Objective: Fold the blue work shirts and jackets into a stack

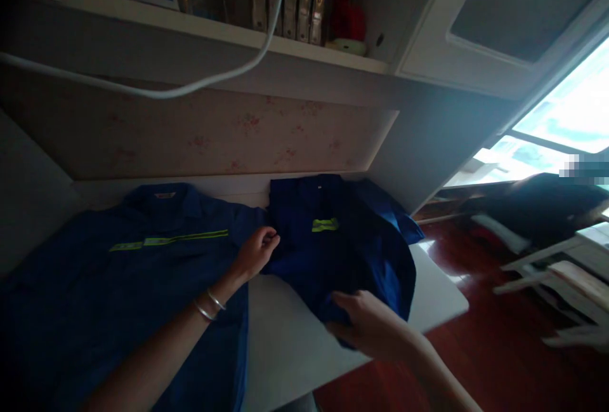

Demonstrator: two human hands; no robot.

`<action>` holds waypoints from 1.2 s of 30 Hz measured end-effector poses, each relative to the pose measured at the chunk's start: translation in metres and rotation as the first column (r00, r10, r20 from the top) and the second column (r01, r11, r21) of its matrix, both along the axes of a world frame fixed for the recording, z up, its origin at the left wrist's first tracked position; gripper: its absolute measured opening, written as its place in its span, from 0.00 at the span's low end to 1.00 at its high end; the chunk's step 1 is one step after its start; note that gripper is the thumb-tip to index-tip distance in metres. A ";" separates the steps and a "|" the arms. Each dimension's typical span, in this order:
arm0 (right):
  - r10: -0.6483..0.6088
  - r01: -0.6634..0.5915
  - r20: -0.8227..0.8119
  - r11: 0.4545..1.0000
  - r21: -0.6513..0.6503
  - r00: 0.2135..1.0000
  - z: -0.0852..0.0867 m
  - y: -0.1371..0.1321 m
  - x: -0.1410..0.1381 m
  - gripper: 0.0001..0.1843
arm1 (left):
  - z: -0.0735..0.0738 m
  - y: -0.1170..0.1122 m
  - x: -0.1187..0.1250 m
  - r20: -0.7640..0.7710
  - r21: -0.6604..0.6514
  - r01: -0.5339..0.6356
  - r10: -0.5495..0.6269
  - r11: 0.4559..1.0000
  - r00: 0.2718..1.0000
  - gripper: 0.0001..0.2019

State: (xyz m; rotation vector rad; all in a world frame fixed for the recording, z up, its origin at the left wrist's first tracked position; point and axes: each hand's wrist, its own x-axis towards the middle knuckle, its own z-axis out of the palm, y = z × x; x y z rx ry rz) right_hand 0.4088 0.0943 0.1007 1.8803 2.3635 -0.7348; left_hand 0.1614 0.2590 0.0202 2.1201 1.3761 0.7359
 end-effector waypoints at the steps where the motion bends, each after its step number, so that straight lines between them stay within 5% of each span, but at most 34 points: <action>1: 0.088 -0.093 -0.043 0.984 -0.149 0.995 -0.004 -0.011 -0.010 0.19 | 0.000 -0.004 0.007 -0.003 0.003 -0.012 0.012 1.000 1.000 0.20; 2: 0.180 -0.204 -0.108 0.935 -0.288 0.978 -0.009 -0.019 -0.019 0.22 | -0.001 -0.007 0.014 -0.013 0.007 -0.023 0.023 1.000 1.000 0.23; 4: 0.306 -0.436 -0.319 0.725 -0.533 0.897 -0.022 -0.025 -0.029 0.32 | -0.007 -0.013 0.024 -0.050 0.007 -0.048 0.048 0.999 0.998 0.30; 5: 0.303 -0.521 -0.432 0.612 -0.596 0.850 -0.029 -0.023 -0.029 0.35 | -0.011 -0.016 0.028 -0.070 0.003 -0.065 0.065 0.998 0.995 0.32; 6: 0.261 -0.563 -0.515 0.560 -0.608 0.816 -0.036 -0.016 -0.025 0.35 | -0.015 -0.018 0.031 -0.088 -0.004 -0.084 0.083 0.996 0.993 0.33; 7: 0.196 -0.549 -0.560 0.604 -0.578 0.805 -0.042 -0.006 -0.018 0.34 | -0.020 -0.019 0.033 -0.100 -0.013 -0.103 0.101 0.995 0.990 0.33; 8: 0.116 -0.449 -0.559 0.735 -0.507 0.821 -0.047 0.007 -0.007 0.32 | -0.024 -0.020 0.034 -0.106 -0.023 -0.118 0.115 0.993 0.988 0.30; 9: 0.024 -0.254 -0.516 0.889 -0.380 0.856 -0.051 0.023 0.007 0.30 | -0.026 -0.021 0.035 -0.105 -0.033 -0.127 0.123 0.991 0.987 0.26; 10: -0.084 -0.002 -0.445 0.982 -0.191 0.892 -0.054 0.041 0.023 0.28 | -0.028 -0.020 0.035 -0.094 -0.041 -0.128 0.124 0.991 0.988 0.20; 11: -0.213 0.237 -0.354 0.971 0.028 0.911 -0.057 0.060 0.039 0.27 | -0.028 -0.020 0.036 -0.075 -0.051 -0.123 0.120 0.991 0.990 0.14; 12: -0.341 0.397 -0.250 0.889 0.227 0.906 -0.060 0.078 0.056 0.28 | -0.027 -0.019 0.036 -0.047 -0.061 -0.115 0.112 0.991 0.993 0.09; 14: -0.515 0.476 -0.030 0.766 0.433 0.857 -0.065 0.108 0.084 0.31 | -0.023 -0.016 0.038 0.029 -0.089 -0.102 0.105 0.991 0.994 0.06; 15: -0.534 0.459 0.066 0.778 0.428 0.843 -0.067 0.118 0.096 0.32 | -0.020 -0.015 0.039 0.076 -0.107 -0.104 0.113 0.989 0.991 0.07; 18: -0.424 0.379 0.174 0.893 0.244 0.889 -0.068 0.124 0.121 0.24 | -0.007 -0.014 0.035 0.240 -0.187 -0.160 0.203 0.969 0.949 0.07; 21: -0.219 0.225 0.072 0.972 -0.072 0.973 -0.053 0.097 0.142 0.24 | 0.012 -0.028 0.018 0.405 -0.329 -0.208 0.336 0.921 0.850 0.09; 24: -0.112 -0.010 -0.217 0.869 -0.495 0.970 -0.032 0.064 0.164 0.31 | 0.035 -0.057 -0.011 0.506 -0.476 -0.165 0.422 0.864 0.752 0.13; 26: -0.258 0.036 -0.361 0.853 -0.521 0.896 -0.026 0.059 0.175 0.35 | 0.047 -0.078 -0.030 0.597 -0.613 -0.063 0.514 0.788 0.615 0.15; 29: -0.429 0.418 -0.355 0.902 -0.110 0.831 -0.041 0.086 0.181 0.39 | 0.052 -0.098 -0.049 0.604 -0.797 0.165 0.754 0.581 0.259 0.15; 31: -0.505 0.550 -0.227 0.800 0.239 0.833 -0.063 0.118 0.179 0.47 | 0.046 -0.103 -0.050 0.522 -0.846 0.211 0.841 0.490 0.142 0.15; 33: -0.569 0.576 -0.130 0.746 0.334 0.812 -0.084 0.148 0.174 0.56 | 0.038 -0.107 -0.045 0.492 -0.861 0.265 0.843 0.435 0.215 0.17; 36: -0.605 0.613 -0.105 0.767 0.191 0.789 -0.098 0.176 0.163 0.62 | 0.036 -0.117 -0.041 0.534 -0.844 0.279 0.684 0.457 0.497 0.18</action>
